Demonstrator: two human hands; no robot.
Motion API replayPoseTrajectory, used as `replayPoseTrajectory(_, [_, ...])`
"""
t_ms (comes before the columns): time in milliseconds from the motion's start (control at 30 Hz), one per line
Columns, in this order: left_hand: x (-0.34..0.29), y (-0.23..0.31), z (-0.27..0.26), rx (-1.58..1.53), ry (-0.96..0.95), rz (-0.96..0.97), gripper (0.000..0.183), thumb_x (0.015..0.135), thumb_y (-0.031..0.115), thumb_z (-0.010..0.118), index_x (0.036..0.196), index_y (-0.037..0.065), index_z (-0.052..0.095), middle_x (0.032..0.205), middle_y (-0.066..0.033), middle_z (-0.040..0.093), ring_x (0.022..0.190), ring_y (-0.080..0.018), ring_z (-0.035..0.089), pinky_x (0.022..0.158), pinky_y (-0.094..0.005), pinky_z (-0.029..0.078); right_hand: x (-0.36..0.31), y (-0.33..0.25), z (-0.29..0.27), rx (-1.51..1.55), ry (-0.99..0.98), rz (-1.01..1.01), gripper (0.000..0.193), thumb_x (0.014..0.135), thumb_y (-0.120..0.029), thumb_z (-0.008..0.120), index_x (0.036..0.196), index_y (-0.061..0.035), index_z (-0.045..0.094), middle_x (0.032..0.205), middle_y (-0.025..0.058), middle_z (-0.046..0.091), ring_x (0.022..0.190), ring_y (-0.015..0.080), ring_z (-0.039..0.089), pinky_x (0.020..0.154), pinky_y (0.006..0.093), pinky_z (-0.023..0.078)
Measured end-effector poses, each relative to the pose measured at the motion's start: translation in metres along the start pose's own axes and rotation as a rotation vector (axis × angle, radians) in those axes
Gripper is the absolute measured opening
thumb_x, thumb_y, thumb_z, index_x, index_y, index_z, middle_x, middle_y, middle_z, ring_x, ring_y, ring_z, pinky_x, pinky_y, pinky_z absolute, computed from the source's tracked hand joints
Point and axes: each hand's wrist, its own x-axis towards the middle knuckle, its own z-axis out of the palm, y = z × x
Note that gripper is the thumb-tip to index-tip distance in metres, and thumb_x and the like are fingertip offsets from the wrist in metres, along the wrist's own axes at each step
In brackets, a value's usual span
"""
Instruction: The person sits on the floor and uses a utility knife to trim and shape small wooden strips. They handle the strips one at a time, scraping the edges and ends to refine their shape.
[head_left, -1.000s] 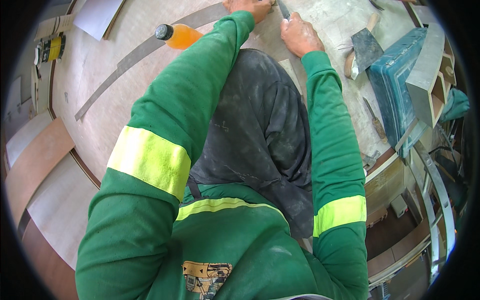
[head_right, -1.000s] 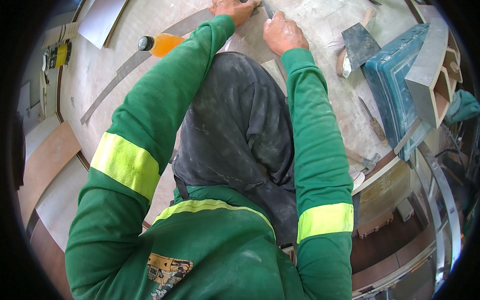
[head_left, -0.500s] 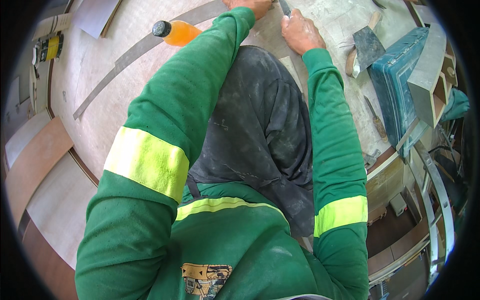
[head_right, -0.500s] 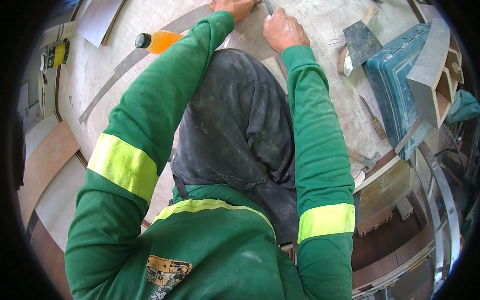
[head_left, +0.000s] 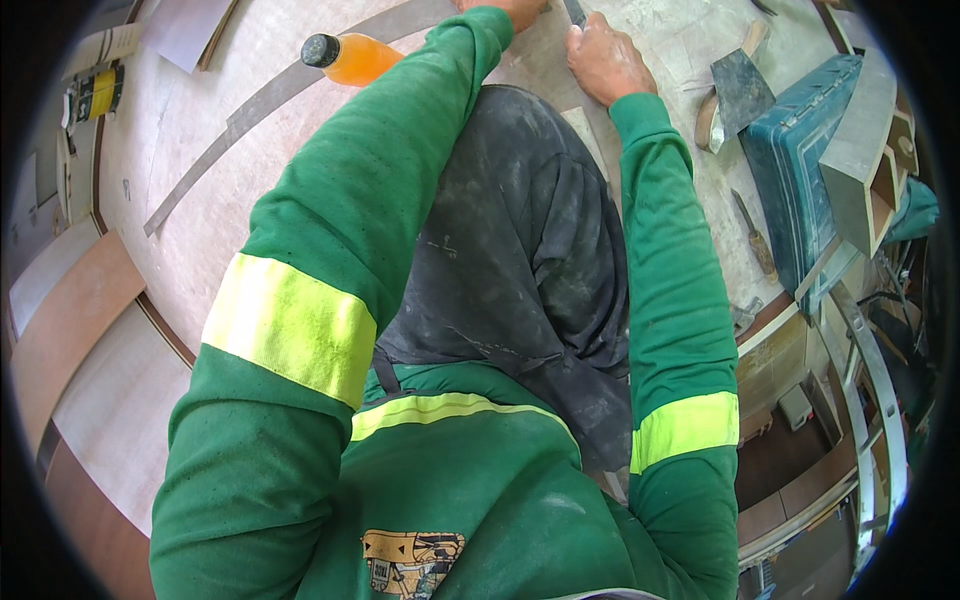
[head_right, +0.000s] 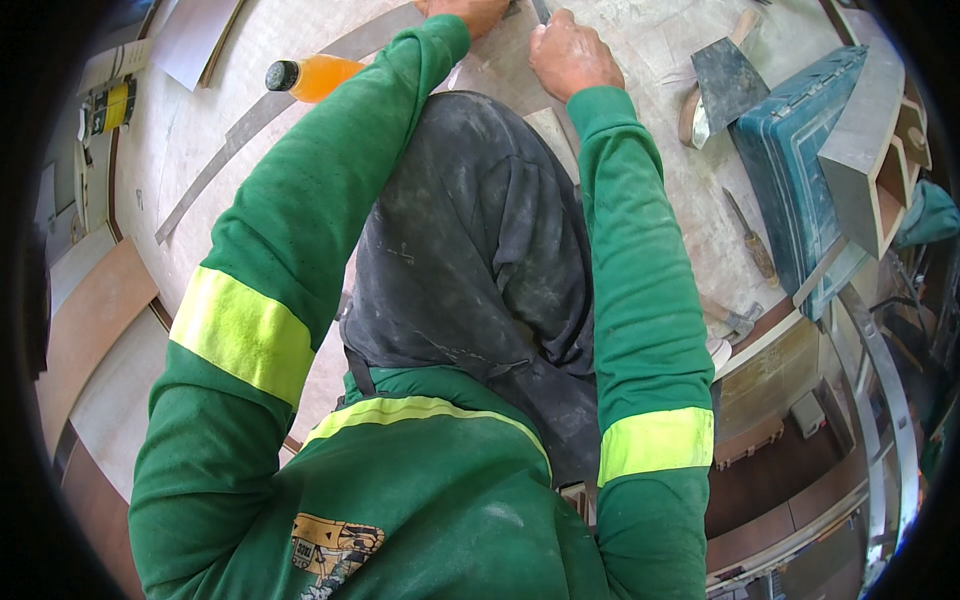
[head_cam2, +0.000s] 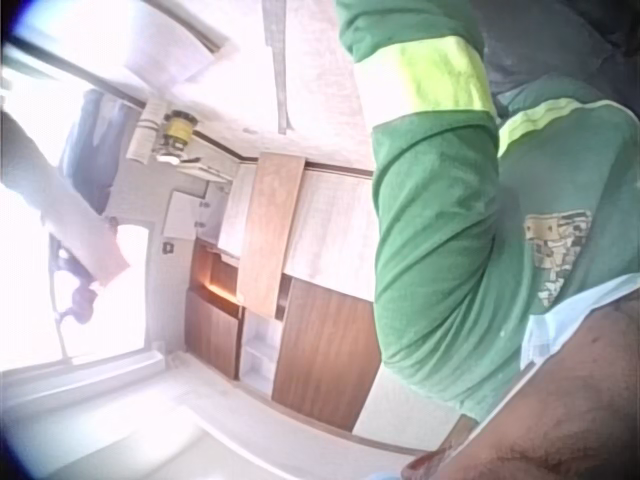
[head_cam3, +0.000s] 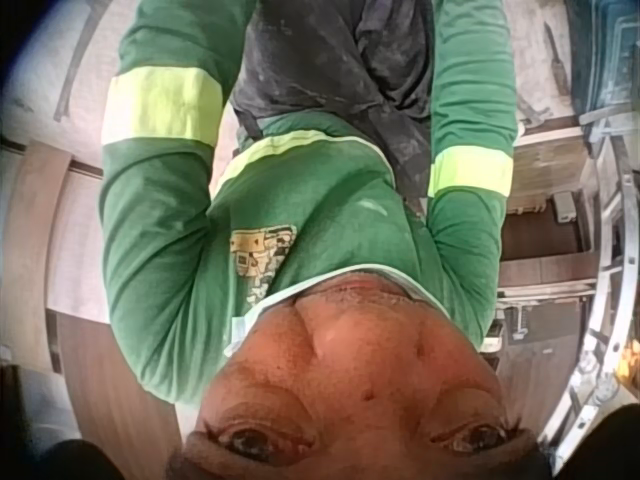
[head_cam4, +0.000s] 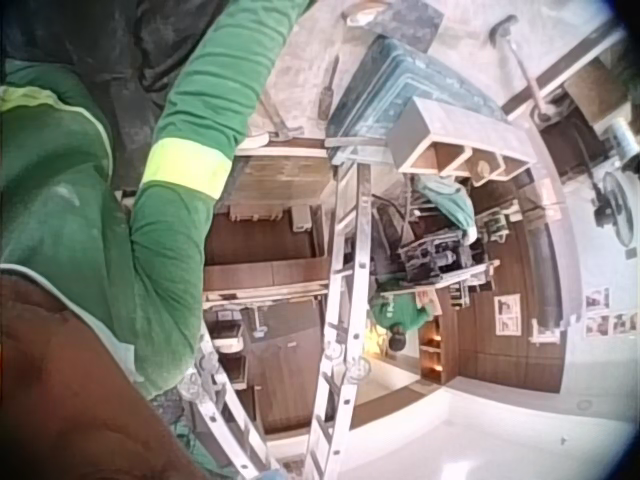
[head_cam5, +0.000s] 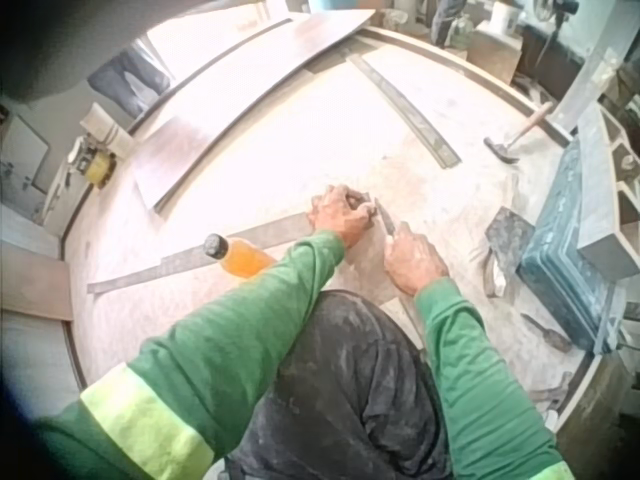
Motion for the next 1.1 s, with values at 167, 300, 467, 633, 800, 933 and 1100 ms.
replayPoseTrajectory(167, [0.000,-0.002,0.002,-0.005,-0.014,-0.001,0.044,0.088,0.041,0.073,0.119,0.010,0.073,0.132,-0.0159,0.064,0.134,-0.0387,0.047,0.117,-0.0538,0.034,-0.001,0.001,0.003,-0.055,0.020,-0.005,0.049,0.105,-0.039,0.045,0.131,-0.0001,0.058,0.127,0.0327,0.067,0.119,0.0509,0.064,0.103,0.0575,0.050])
replayPoseTrajectory(300, [0.000,-0.007,-0.001,0.000,0.037,0.015,0.044,0.088,0.041,0.073,0.119,0.010,0.074,0.133,-0.0160,0.063,0.134,-0.0386,0.048,0.117,-0.0533,0.034,0.001,-0.001,0.006,-0.036,0.062,-0.058,0.041,0.103,-0.033,0.048,0.126,-0.0008,0.058,0.111,0.0327,0.070,0.105,0.0497,0.069,0.093,0.0577,0.055])
replayPoseTrajectory(467, [0.006,-0.004,0.005,-0.015,0.015,0.042,0.043,0.087,0.042,0.074,0.116,0.010,0.075,0.129,-0.0165,0.066,0.132,-0.0389,0.050,0.117,-0.0535,0.034,0.004,0.007,0.007,-0.029,0.067,-0.028,0.041,0.102,-0.034,0.048,0.125,-0.0005,0.058,0.109,0.0324,0.070,0.104,0.0501,0.069,0.093,0.0586,0.054])
replayPoseTrajectory(633, [0.007,-0.012,0.004,-0.017,0.067,0.040,0.044,0.085,0.042,0.075,0.116,0.010,0.075,0.126,-0.0165,0.069,0.131,-0.0390,0.052,0.116,-0.0529,0.034,0.004,-0.001,0.004,-0.064,-0.031,-0.016,0.049,0.105,-0.040,0.044,0.133,-0.0020,0.057,0.127,0.0324,0.067,0.120,0.0512,0.063,0.105,0.0570,0.050])
replayPoseTrajectory(800, [0.003,-0.006,0.011,-0.013,0.047,0.020,0.042,0.086,0.041,0.076,0.116,0.011,0.075,0.128,-0.0169,0.068,0.133,-0.0393,0.050,0.117,-0.0534,0.032,-0.009,0.002,0.003,-0.014,-0.037,0.055,0.045,0.105,-0.038,0.045,0.129,-0.0031,0.058,0.127,0.0314,0.067,0.121,0.0502,0.063,0.104,0.0570,0.050])
replayPoseTrajectory(933, [0.002,-0.009,0.017,-0.009,0.062,0.029,0.041,0.085,0.039,0.076,0.116,0.011,0.074,0.128,-0.0170,0.068,0.134,-0.0394,0.050,0.117,-0.0542,0.031,-0.014,0.001,0.000,-0.011,-0.047,0.054,0.044,0.105,-0.039,0.045,0.128,-0.0028,0.056,0.124,0.0330,0.067,0.118,0.0520,0.063,0.102,0.0586,0.050])
replayPoseTrajectory(1100, [0.003,-0.006,0.018,-0.025,0.047,0.051,0.041,0.085,0.038,0.075,0.116,0.011,0.074,0.129,-0.0166,0.068,0.134,-0.0396,0.049,0.117,-0.0542,0.032,-0.020,0.004,-0.005,-0.022,-0.077,0.049,0.044,0.105,-0.037,0.046,0.129,-0.0026,0.057,0.125,0.0308,0.068,0.119,0.0493,0.065,0.103,0.0574,0.051])
